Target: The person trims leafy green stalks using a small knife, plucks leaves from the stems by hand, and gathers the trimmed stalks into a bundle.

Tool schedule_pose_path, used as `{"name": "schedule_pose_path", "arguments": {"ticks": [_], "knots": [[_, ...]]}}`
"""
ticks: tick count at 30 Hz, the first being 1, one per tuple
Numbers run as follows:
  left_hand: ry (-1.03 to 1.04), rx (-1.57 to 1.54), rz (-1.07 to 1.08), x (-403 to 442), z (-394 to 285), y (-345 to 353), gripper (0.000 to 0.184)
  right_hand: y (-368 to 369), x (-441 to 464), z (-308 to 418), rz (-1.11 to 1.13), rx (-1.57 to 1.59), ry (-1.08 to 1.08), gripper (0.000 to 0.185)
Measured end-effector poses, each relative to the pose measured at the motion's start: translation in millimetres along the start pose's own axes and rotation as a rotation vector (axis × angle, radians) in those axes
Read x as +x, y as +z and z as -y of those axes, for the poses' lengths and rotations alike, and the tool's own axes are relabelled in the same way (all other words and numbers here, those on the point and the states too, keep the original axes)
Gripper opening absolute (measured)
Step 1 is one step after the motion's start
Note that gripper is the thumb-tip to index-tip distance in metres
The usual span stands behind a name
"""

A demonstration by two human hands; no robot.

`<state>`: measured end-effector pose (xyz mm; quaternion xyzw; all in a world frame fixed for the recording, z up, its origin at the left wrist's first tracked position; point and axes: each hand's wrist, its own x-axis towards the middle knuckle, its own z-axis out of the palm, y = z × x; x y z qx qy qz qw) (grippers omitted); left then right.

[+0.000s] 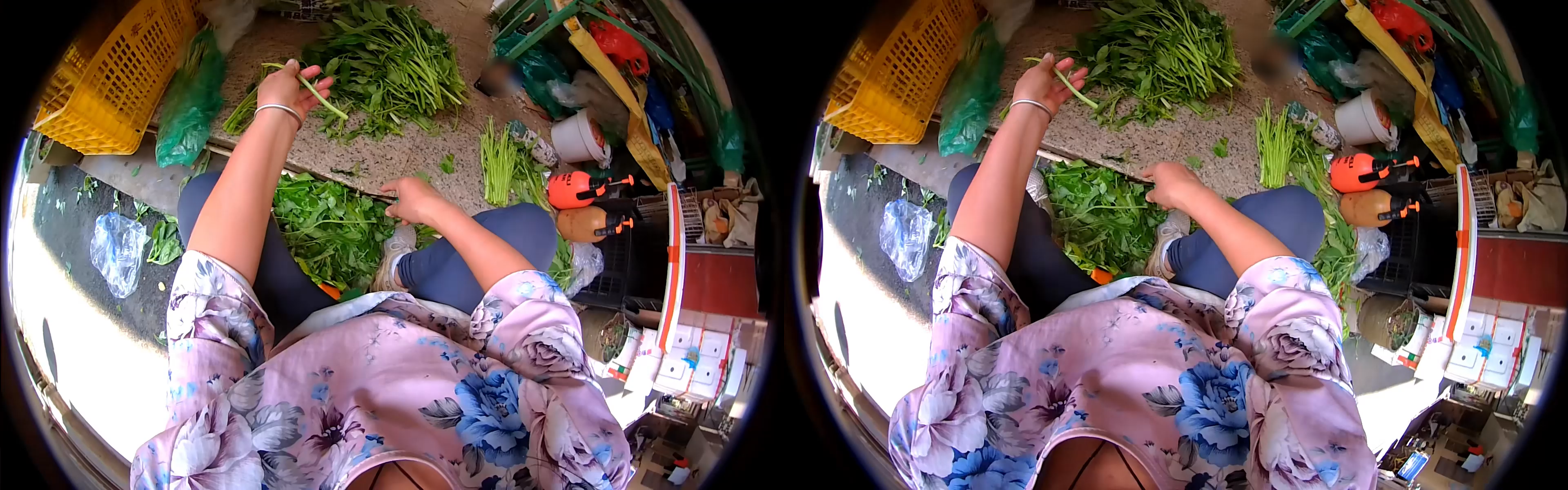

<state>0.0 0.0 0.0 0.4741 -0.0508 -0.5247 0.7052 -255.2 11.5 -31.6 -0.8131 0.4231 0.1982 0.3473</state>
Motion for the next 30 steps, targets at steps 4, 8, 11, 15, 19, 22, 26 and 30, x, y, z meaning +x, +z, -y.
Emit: {"name": "schedule_pose_path", "arguments": {"ticks": [4,8,11,15,19,22,26,30], "knots": [[0.101,-0.132,-0.041,-0.7,3.7,3.0,0.020,-1.7,-53.6,-8.9,-0.127,0.217,0.055,0.037],[0.114,-0.150,-0.096,-11.8,25.2,10.4,0.016,-61.2,-109.8,-29.9,-0.297,0.302,0.075,0.035],[0.079,-0.079,-0.101,-22.0,25.2,14.7,0.017,-111.5,-136.6,-40.8,-0.441,0.208,0.028,0.037],[-0.045,-0.008,-0.087,-16.9,28.3,7.0,0.023,-147.8,-137.4,-51.0,-0.443,0.110,-0.054,0.037],[-0.170,-0.024,-0.114,-26.0,12.2,0.6,0.020,-168.1,-104.5,-44.4,-0.270,0.182,-0.028,0.032],[-0.203,-0.103,-0.072,-18.5,-6.0,-3.6,0.016,-181.1,-49.6,-51.9,-0.268,0.184,0.034,0.026],[-0.250,-0.129,-0.024,-4.8,-14.8,2.1,0.013,-194.7,45.1,-85.6,-0.291,0.219,0.091,0.023],[-0.293,-0.120,-0.050,15.8,-11.0,8.7,0.016,-199.6,109.7,-90.2,-0.391,0.118,0.173,0.026]]}}
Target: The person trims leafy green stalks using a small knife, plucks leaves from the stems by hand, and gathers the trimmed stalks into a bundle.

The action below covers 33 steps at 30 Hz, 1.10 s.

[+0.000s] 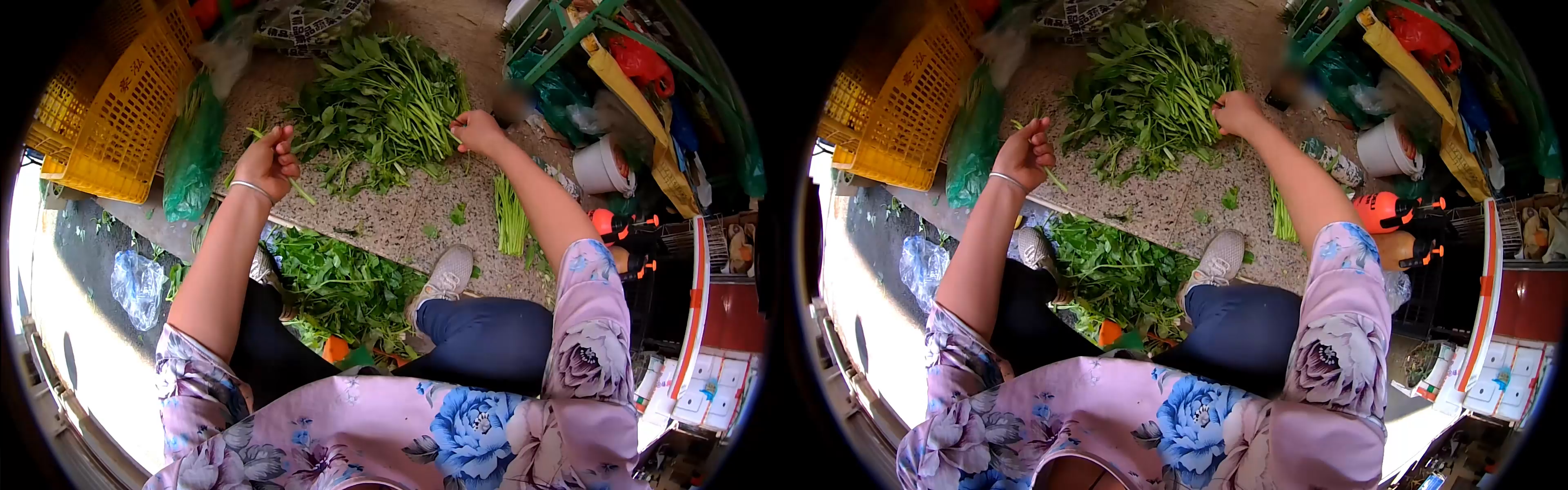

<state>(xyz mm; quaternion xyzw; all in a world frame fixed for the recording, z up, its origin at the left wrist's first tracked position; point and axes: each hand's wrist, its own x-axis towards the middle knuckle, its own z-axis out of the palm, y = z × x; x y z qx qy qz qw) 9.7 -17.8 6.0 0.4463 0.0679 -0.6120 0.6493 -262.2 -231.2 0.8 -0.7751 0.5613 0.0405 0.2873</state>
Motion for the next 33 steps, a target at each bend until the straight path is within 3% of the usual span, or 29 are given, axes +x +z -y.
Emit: {"name": "schedule_pose_path", "arguments": {"ticks": [1,3,5,8,12,15,17,18,21,33], "knots": [[-0.023,-0.011,-0.035,5.3,-1.2,2.8,0.016,9.0,20.2,-1.9,0.008,0.002,-0.003,0.026],[-0.047,-0.038,-0.038,12.6,8.4,6.6,0.018,27.0,47.9,-12.2,-0.193,0.007,-0.050,0.030],[-0.056,0.037,0.028,17.8,11.9,12.3,0.019,40.4,67.8,-12.0,-0.126,0.105,-0.061,0.032],[-0.048,0.153,-0.029,28.8,23.7,13.0,0.020,60.8,78.9,-16.0,-0.305,0.080,-0.175,0.032],[-0.041,0.287,-0.107,46.8,34.1,6.4,0.022,62.0,75.7,-8.5,-0.383,0.092,-0.089,0.028],[-0.046,0.361,-0.107,44.7,32.5,6.8,0.022,70.9,55.7,12.3,-0.357,0.335,-0.037,0.023],[-0.040,0.347,-0.086,45.9,32.6,1.7,0.022,86.9,44.6,24.7,-0.347,0.777,-0.087,0.017],[-0.031,0.390,-0.078,45.2,33.2,3.7,0.022,86.6,27.8,41.1,-0.193,1.015,-0.040,0.018],[-0.008,0.462,-0.078,37.9,34.1,7.4,0.023,120.6,-2.8,59.3,-0.044,1.243,-0.088,0.021],[0.135,0.537,0.048,28.5,51.7,8.4,0.039,158.0,-71.6,73.4,0.309,1.254,-0.292,0.023]]}}
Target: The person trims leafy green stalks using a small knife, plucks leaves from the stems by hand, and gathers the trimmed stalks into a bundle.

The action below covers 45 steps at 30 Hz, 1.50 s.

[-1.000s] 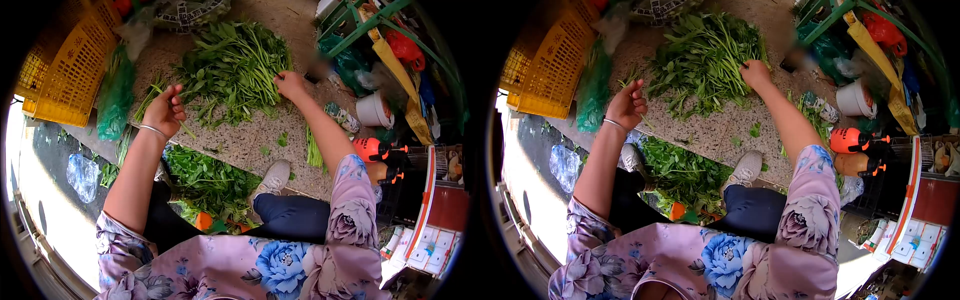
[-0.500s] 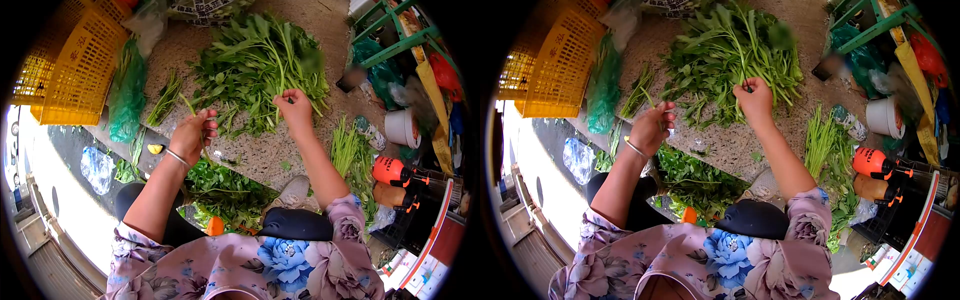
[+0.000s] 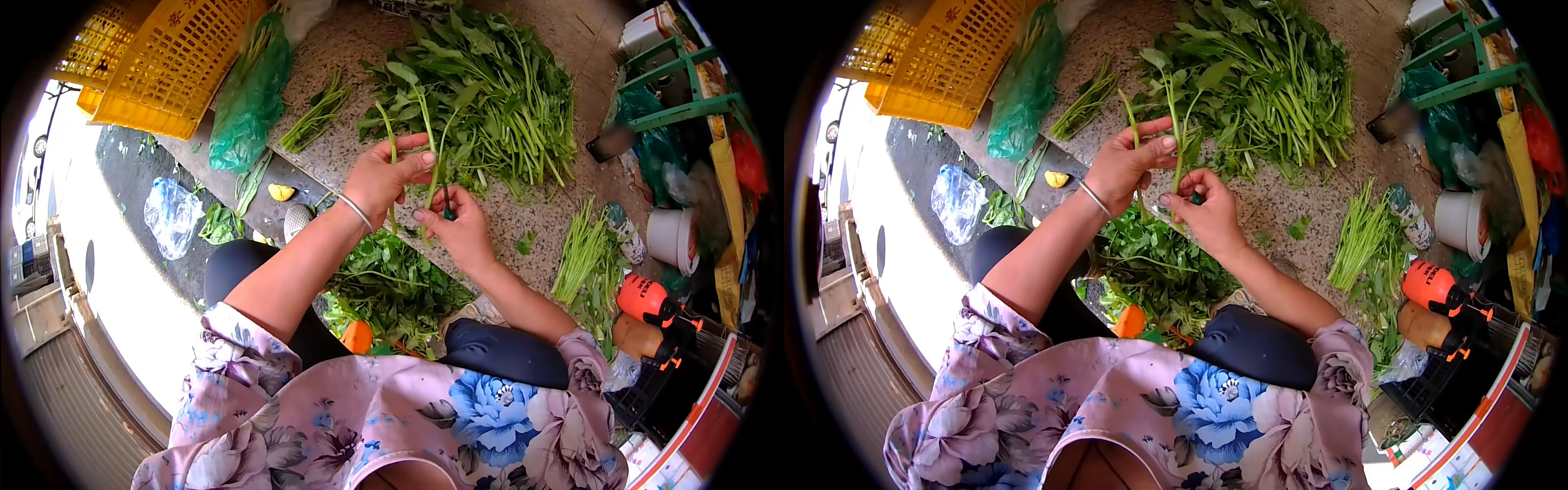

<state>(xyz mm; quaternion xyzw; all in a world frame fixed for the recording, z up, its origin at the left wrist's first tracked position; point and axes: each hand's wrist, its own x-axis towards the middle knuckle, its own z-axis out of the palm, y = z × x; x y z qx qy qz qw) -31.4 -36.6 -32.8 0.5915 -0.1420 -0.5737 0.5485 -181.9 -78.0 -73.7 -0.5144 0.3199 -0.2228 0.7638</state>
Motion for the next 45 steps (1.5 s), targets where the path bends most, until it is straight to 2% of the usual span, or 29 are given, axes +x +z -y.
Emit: {"name": "schedule_pose_path", "arguments": {"ticks": [4,7,9,15,23,25,26,28,30,32,33,34,36,37,38,40,43,45], "knots": [[0.034,-0.042,0.024,6.1,8.5,-1.2,0.033,-5.6,-0.4,1.2,0.025,-0.032,-0.002,0.021],[0.039,-0.145,0.139,8.2,10.6,-4.2,0.021,-14.7,-0.8,0.2,-0.026,-0.009,-0.046,0.020],[0.047,-0.134,0.192,9.4,9.9,-4.0,0.020,-20.9,-1.9,3.9,-0.044,0.030,0.027,0.021],[0.032,-0.138,0.352,10.9,7.7,0.1,0.015,-33.4,-8.2,3.5,-0.146,-0.011,-0.084,0.021],[0.031,-0.116,0.387,7.4,6.9,12.1,0.012,-47.8,-13.1,-0.5,-0.235,0.048,-0.085,0.016],[0.026,-0.156,0.355,10.4,11.0,12.2,0.011,-57.7,-11.6,-6.8,-0.310,-0.139,-0.155,0.010],[0.022,-0.198,0.339,13.7,11.8,9.9,0.013,-63.6,-13.2,-10.1,-0.313,-0.138,-0.141,0.010],[0.053,-0.263,0.255,16.8,4.1,9.7,0.016,-71.8,-17.9,-12.7,-0.413,-0.333,-0.061,0.008],[0.071,-0.298,0.195,12.4,-6.7,11.2,0.019,-77.2,-26.9,-13.8,-0.349,-0.372,0.033,0.012],[0.113,-0.331,0.225,16.8,-7.1,2.3,0.020,-78.9,-33.4,-14.1,0.028,-0.370,0.479,0.016],[0.111,-0.332,0.225,17.7,-7.0,-1.5,0.020,-82.4,-35.2,-26.1,0.122,-0.469,0.458,0.015],[0.121,-0.336,0.213,19.0,-6.9,-4.2,0.020,-85.9,-33.3,-36.5,0.118,-0.470,0.460,0.015],[0.127,-0.344,0.204,18.7,-6.1,-6.5,0.020,-87.8,-28.6,-40.8,-0.060,-0.576,0.408,0.017],[0.112,-0.332,0.177,17.6,-6.6,-6.5,0.020,-87.1,-25.0,-34.5,-0.168,-0.531,0.322,0.019],[0.095,-0.318,0.156,17.1,-7.0,-5.4,0.020,-85.4,-21.6,-28.7,-0.181,-0.534,0.321,0.019],[0.095,-0.237,0.188,15.5,-5.3,-4.8,0.019,-77.3,-17.2,-12.1,-0.340,-0.348,0.009,0.020],[0.057,-0.143,0.203,10.7,1.2,3.0,0.019,-62.9,-12.7,1.9,-0.144,-0.338,-0.145,0.026],[0.026,-0.145,0.240,10.9,10.6,4.2,0.019,-53.4,-14.5,-2.5,-0.077,-0.393,-0.103,0.025]]}}
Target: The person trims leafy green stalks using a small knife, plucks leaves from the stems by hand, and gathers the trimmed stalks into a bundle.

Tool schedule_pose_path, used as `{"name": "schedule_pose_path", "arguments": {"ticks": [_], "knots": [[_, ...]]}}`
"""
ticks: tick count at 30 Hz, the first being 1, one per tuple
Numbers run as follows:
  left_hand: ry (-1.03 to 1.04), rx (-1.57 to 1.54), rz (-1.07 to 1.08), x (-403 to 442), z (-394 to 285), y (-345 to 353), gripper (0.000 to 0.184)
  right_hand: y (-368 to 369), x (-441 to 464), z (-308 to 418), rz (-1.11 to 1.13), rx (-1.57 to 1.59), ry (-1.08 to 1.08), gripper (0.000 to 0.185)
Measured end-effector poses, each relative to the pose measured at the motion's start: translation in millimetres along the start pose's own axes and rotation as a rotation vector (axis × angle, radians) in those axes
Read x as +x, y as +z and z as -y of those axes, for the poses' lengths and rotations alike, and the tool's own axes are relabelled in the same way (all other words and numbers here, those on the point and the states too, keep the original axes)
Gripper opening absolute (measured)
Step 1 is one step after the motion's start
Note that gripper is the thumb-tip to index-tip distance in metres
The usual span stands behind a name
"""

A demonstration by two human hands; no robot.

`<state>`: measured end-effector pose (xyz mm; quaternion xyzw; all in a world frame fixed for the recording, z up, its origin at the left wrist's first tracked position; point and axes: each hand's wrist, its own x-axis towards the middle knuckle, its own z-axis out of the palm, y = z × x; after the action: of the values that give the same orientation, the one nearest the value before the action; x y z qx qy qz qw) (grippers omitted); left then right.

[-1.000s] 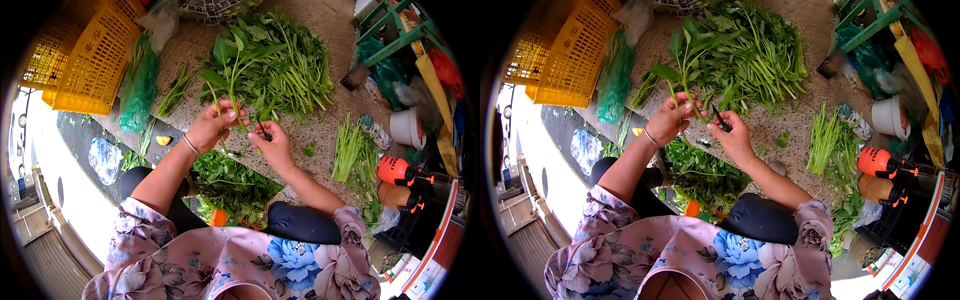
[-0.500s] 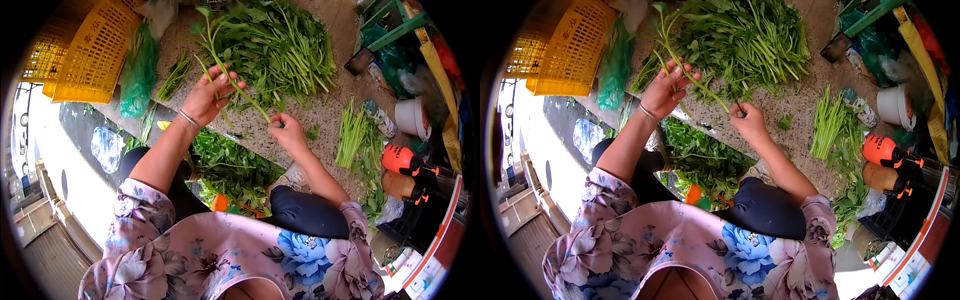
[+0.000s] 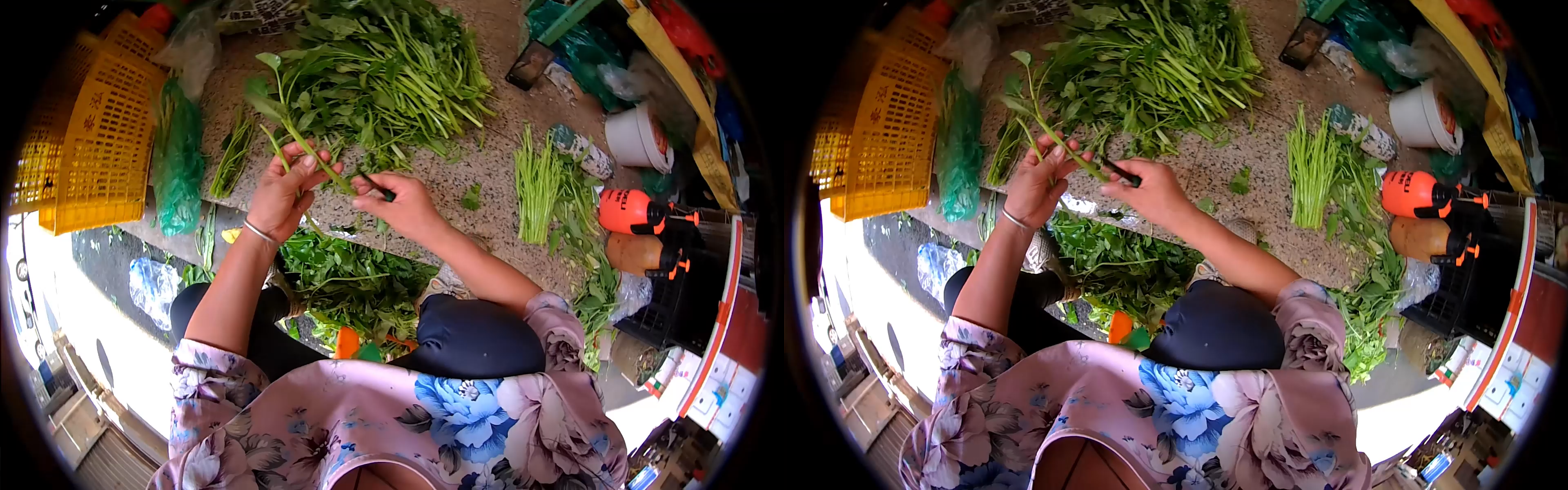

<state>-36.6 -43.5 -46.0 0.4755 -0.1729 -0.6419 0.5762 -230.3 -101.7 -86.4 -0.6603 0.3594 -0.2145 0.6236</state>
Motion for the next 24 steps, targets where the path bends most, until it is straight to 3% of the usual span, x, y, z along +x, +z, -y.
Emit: {"name": "schedule_pose_path", "arguments": {"ticks": [3,7,10,13,17,21,24], "knots": [[-0.016,0.011,-0.015,1.1,10.2,7.4,0.017,9.1,-3.1,-1.9,-0.047,0.123,-0.040,0.023],[-0.024,0.068,-0.046,-2.1,13.4,15.1,0.017,1.8,-5.3,-1.5,-0.021,-0.037,-0.029,0.023],[-0.023,0.160,-0.042,-6.8,13.6,27.9,0.031,-15.7,-13.8,-2.3,-0.126,-0.122,-0.086,0.021],[-0.071,0.252,-0.093,-9.2,12.8,31.1,0.038,-44.4,-20.1,-11.1,-0.407,0.122,-0.102,0.018],[-0.214,0.285,-0.102,-10.5,10.1,14.6,0.030,-90.8,-69.7,-41.7,-0.962,0.273,-0.109,0.015],[-0.273,0.293,-0.139,-17.0,11.5,9.4,0.027,-124.7,-156.2,-96.8,-1.448,0.165,0.060,0.015],[-0.294,0.308,-0.128,-18.2,12.2,8.2,0.027,-137.2,-206.3,-162.2,-1.600,0.290,0.166,0.013]]}}
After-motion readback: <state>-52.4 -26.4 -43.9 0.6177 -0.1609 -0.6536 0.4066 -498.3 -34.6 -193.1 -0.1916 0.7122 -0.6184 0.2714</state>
